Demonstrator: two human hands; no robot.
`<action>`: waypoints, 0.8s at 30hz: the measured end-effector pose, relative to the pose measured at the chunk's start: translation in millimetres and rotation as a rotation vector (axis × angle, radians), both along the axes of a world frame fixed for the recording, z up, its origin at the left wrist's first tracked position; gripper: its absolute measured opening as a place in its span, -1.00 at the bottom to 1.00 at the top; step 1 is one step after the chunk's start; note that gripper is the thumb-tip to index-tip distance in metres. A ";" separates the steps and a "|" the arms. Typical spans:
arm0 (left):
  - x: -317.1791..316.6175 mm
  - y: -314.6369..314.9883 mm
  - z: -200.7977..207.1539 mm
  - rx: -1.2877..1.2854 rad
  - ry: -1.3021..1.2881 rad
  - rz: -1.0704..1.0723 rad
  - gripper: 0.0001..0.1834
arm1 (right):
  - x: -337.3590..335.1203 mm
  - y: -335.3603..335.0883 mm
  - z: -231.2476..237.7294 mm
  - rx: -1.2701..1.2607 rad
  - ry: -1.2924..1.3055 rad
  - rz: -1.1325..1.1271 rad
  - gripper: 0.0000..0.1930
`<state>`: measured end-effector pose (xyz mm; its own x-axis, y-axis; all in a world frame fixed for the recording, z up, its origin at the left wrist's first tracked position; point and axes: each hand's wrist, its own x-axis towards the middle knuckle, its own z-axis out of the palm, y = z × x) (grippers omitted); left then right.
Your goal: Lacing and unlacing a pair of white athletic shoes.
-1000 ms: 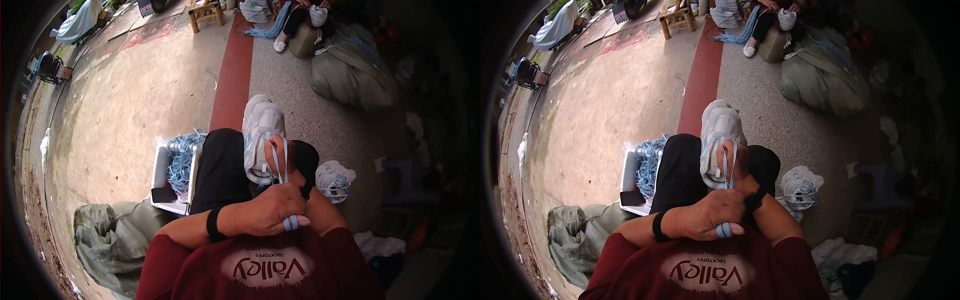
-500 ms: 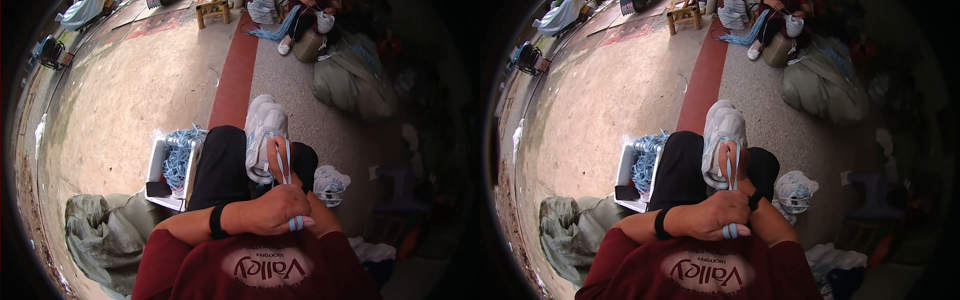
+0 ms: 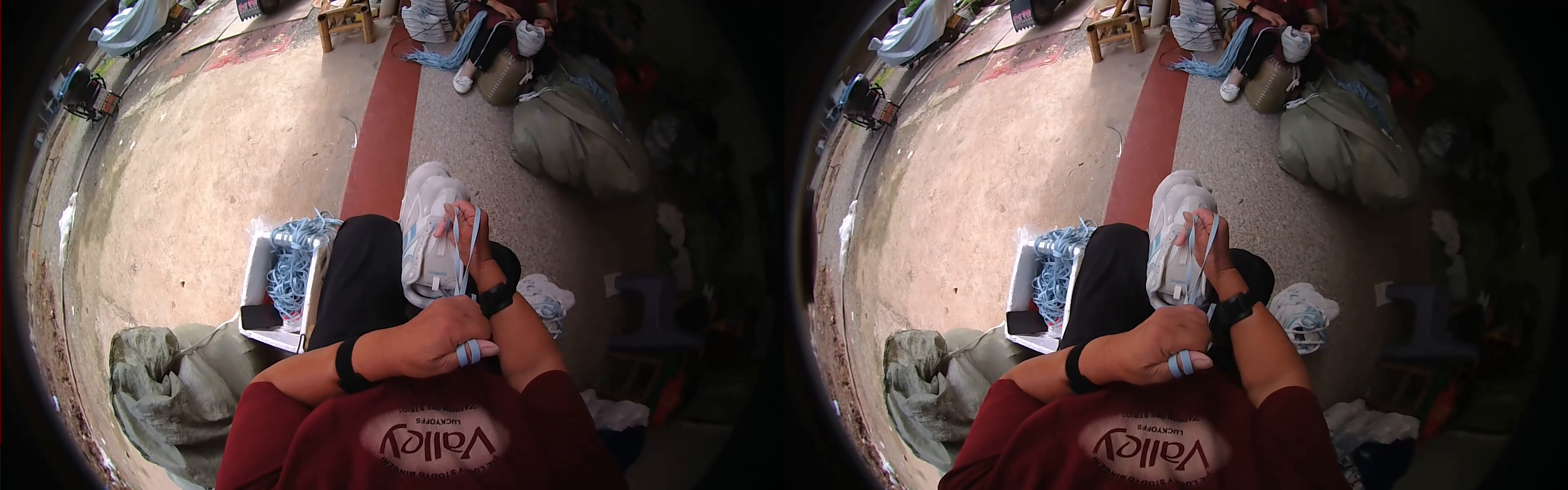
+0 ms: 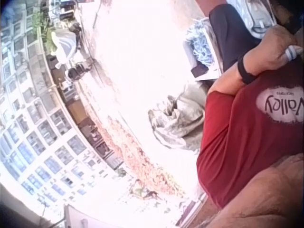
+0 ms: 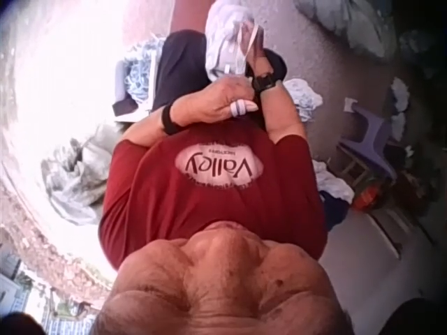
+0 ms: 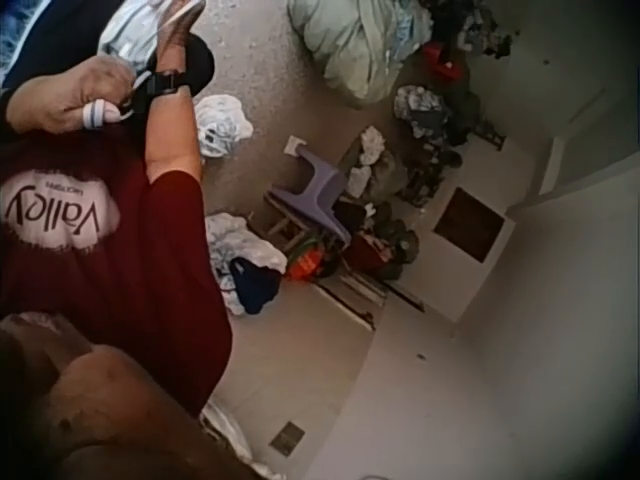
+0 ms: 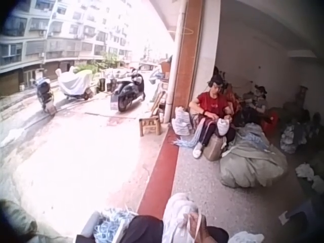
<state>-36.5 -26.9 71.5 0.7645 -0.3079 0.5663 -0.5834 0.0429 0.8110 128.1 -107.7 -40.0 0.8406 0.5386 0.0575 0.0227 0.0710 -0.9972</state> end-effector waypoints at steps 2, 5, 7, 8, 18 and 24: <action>0.5 7.9 -1.6 -0.001 0.041 0.007 -0.71 | 11.3 5.2 -10.3 0.001 -0.080 0.117 -0.77; -6.7 32.9 -11.0 0.000 0.117 0.034 -0.68 | -1.0 -9.8 12.9 -0.103 -0.154 0.153 -0.73; -16.4 59.7 -14.6 -0.044 0.216 0.135 -0.63 | -8.9 -26.8 13.1 -0.220 -0.497 0.152 -0.71; -24.2 78.8 -14.9 -0.089 0.279 0.220 -0.60 | -11.9 -39.1 15.8 -0.245 -0.642 0.184 -0.71; -201.3 254.3 -192.2 -1.541 0.786 1.001 -0.45 | -40.9 -211.0 -0.5 -0.339 -0.049 -0.317 -0.55; -212.5 246.0 -236.4 -0.862 1.505 1.289 -0.57 | -35.2 -298.9 -23.6 -1.204 -0.229 -0.120 -0.72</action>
<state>-249.0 219.2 -164.9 0.1677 0.5409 -0.8242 0.3093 0.7649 0.5650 92.9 -406.7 -63.6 0.9244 0.2697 -0.2695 0.1486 -0.9057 -0.3969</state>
